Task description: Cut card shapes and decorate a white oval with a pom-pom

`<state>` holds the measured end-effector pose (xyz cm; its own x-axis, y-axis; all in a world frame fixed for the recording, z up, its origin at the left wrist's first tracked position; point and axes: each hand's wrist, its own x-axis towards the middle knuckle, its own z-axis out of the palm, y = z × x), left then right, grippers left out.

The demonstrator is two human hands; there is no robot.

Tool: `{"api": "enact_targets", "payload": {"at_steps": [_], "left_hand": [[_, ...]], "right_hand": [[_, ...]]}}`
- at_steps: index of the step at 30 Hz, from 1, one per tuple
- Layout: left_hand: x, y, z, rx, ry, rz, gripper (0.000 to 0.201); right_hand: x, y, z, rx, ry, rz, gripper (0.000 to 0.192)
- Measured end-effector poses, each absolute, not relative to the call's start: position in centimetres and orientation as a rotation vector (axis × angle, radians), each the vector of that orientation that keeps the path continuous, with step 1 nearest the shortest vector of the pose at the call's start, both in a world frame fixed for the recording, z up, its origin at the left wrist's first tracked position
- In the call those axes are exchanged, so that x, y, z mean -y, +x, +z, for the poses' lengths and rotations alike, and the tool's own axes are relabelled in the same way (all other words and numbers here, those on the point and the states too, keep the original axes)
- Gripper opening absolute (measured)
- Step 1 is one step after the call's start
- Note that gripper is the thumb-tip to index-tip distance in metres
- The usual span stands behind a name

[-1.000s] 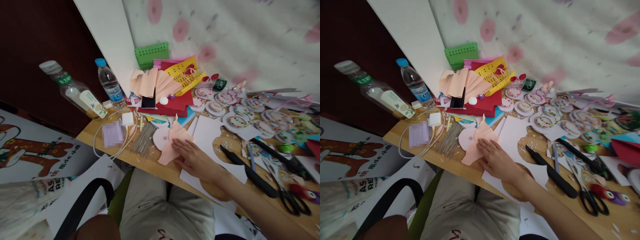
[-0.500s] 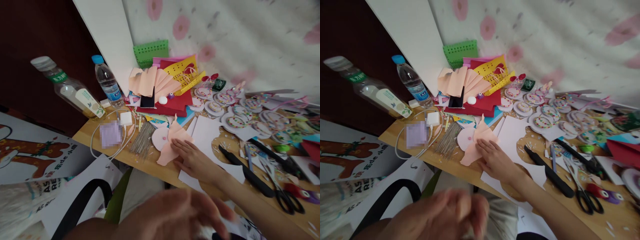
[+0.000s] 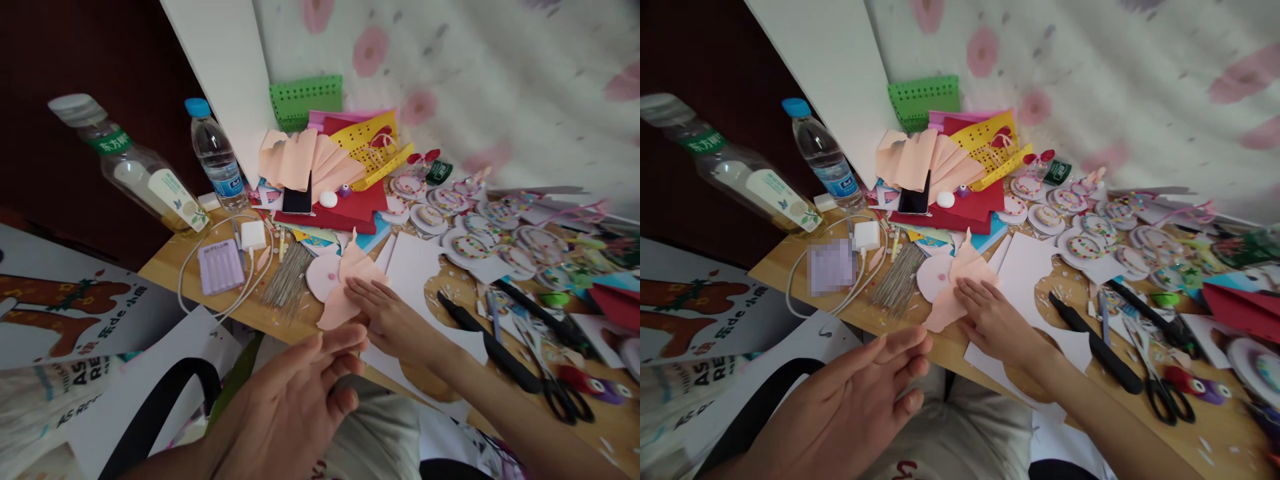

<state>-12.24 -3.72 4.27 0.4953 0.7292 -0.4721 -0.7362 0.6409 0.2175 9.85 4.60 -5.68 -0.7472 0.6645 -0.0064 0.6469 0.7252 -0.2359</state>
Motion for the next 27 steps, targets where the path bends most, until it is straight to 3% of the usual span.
{"api": "enact_targets", "payload": {"at_steps": [9,15,19,22,25,27], "left_hand": [[3.5,-13.8,3.5,-0.516,-0.003,0.841,0.049],[2.8,-13.2,2.7,-0.439,-0.024,0.857,0.059],[2.7,-11.8,2.5,-0.300,0.046,0.807,0.053],[2.9,-12.4,1.8,-0.409,0.377,0.839,0.043],[1.9,-14.4,0.0,-0.842,1.062,0.882,0.027],[0.2,-15.5,-1.7,-1.162,1.594,0.887,0.025]], "right_hand": [[-5.1,10.2,-5.8,2.758,-1.029,0.422,0.052],[-3.1,7.9,0.4,2.262,-1.013,0.419,0.039],[-2.4,5.0,3.6,2.419,-0.727,0.489,0.041],[-4.3,5.3,2.1,2.251,-0.931,0.582,0.030],[-6.5,7.0,-1.8,2.038,-1.222,0.524,0.023],[-7.2,7.8,-4.7,2.159,-1.271,0.485,0.029]]}}
